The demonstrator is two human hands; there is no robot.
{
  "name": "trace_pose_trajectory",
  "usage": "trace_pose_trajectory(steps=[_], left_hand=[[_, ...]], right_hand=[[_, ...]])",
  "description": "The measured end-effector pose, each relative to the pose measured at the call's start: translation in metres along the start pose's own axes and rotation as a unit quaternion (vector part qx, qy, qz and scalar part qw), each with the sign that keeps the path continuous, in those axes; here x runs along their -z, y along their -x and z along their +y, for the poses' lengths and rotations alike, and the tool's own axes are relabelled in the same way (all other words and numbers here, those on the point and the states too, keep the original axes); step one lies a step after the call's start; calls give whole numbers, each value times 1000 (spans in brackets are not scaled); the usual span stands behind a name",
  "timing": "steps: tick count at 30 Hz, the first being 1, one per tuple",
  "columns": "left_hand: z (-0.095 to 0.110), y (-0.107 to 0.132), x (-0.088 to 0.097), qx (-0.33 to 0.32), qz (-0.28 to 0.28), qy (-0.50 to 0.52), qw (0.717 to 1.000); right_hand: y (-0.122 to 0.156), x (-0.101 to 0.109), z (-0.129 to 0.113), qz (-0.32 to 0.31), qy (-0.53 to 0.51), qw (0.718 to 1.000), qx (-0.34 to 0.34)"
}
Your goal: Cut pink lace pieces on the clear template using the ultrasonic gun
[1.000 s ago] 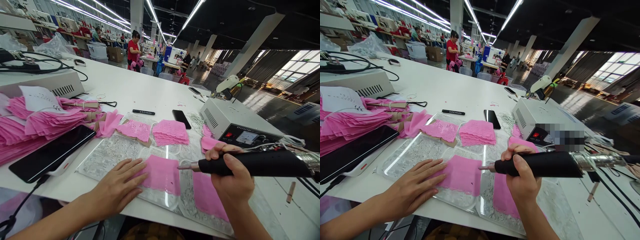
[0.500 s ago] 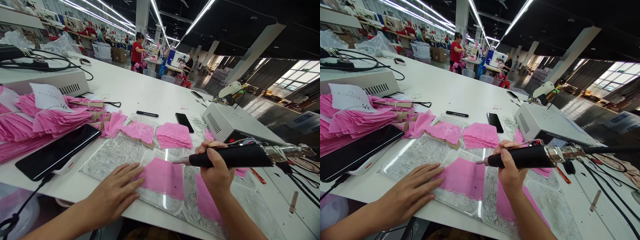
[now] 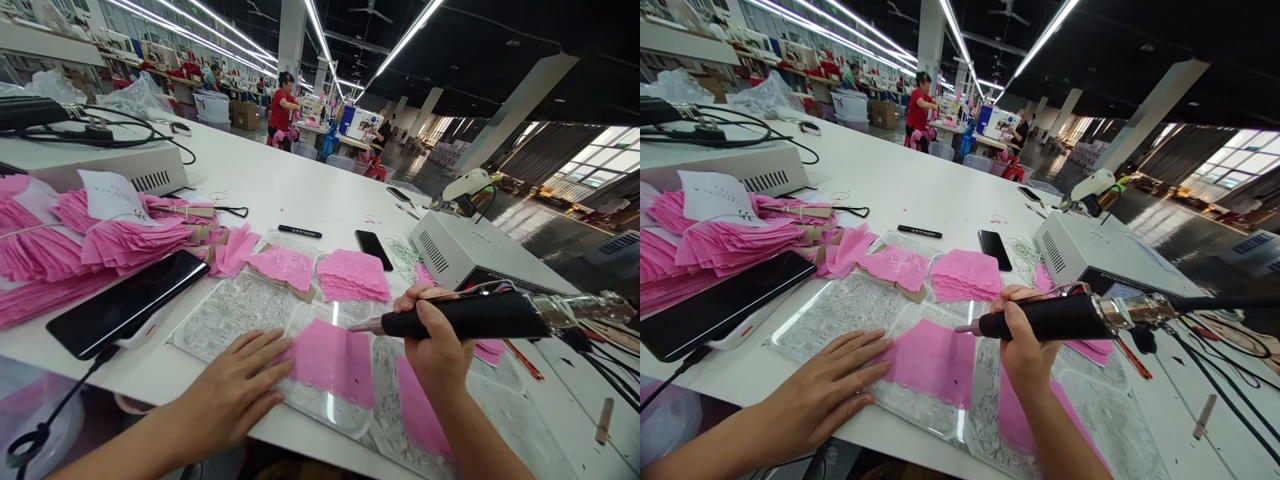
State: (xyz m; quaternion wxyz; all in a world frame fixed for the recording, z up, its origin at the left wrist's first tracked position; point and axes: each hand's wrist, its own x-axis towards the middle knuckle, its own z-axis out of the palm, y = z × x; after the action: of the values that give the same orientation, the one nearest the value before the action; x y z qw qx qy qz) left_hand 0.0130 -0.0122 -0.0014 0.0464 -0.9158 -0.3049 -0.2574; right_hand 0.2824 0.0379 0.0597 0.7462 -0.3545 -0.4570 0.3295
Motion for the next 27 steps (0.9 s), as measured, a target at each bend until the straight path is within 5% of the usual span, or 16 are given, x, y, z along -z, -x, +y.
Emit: trace_pose_trajectory(steps=[27], left_hand=[[5,8,8,15,-26,48,998]], right_hand=[[9,-29,5,-6,-54,996,-64]])
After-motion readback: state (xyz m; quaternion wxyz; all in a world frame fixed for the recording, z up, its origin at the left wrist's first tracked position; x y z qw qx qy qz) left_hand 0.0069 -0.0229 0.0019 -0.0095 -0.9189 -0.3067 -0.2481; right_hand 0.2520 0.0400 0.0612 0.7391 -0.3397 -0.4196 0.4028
